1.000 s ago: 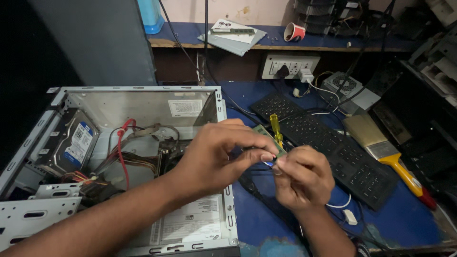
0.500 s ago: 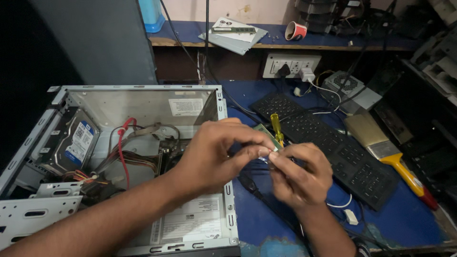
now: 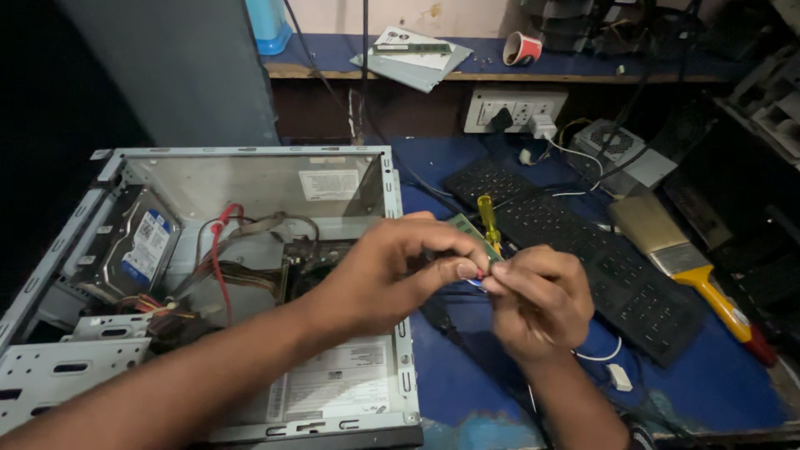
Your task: The person uses a screwdriver to remove screws from a component inside a desktop computer case. They then remove a green circuit board, handle a small connector, and reinsert the board into the motherboard.
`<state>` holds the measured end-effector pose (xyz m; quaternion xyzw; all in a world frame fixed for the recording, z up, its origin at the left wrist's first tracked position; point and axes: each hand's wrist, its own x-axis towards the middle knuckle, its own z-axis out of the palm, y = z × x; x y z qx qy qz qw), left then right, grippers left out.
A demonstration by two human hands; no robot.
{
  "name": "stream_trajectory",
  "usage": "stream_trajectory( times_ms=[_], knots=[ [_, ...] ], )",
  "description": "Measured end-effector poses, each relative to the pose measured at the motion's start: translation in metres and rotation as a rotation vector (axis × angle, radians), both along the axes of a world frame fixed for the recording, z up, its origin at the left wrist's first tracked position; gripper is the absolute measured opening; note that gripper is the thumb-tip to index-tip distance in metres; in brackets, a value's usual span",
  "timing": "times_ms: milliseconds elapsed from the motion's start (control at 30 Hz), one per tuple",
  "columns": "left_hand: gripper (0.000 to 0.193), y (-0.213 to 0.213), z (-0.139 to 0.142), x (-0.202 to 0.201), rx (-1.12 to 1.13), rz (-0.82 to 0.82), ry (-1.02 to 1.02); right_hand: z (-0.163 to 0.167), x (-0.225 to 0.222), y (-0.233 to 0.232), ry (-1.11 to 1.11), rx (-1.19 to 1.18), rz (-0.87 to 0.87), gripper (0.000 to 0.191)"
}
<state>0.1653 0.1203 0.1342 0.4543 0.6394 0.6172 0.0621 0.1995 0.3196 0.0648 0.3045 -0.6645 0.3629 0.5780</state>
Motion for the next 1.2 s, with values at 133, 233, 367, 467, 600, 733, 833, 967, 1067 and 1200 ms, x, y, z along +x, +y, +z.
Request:
stream_trajectory(
  times_ms=[133,233,367,467,600,733,833,967,1067,1200],
  knots=[
    [0.011,0.001,-0.002,0.000,0.012,-0.007,-0.137,0.002,0.002,-0.002,-0.031,0.025,-0.066,0.030],
    [0.012,-0.002,0.001,-0.001,-0.049,0.093,-0.008,0.003,0.002,-0.002,-0.073,0.038,-0.028,0.034],
    [0.014,-0.010,0.008,-0.001,-0.132,0.187,0.145,0.001,0.001,-0.006,-0.121,0.023,-0.059,0.022],
    [0.020,-0.017,0.014,0.000,-0.156,0.238,0.238,0.002,0.002,-0.007,-0.209,0.025,0.002,0.011],
    [0.027,-0.027,0.020,0.001,-0.160,0.331,0.382,-0.001,-0.005,-0.013,-0.420,-0.165,0.350,0.008],
    [0.031,-0.031,0.021,0.002,-0.206,0.393,0.402,-0.014,-0.013,-0.015,-0.538,-0.342,0.584,0.010],
    [0.029,-0.034,0.025,0.002,-0.196,0.404,0.416,-0.023,-0.021,-0.009,-0.558,-0.369,0.543,0.008],
    [0.024,-0.045,0.048,0.003,-0.077,0.467,0.581,-0.031,-0.031,-0.007,-0.612,-0.316,0.492,0.009],
    [0.021,-0.056,0.076,0.004,-0.030,0.511,0.651,-0.033,-0.037,-0.011,-0.734,-0.333,0.464,0.014],
    [0.023,-0.081,0.099,0.003,-0.118,0.580,0.874,-0.033,-0.047,-0.016,-0.795,-0.282,0.455,0.012]
  ],
)
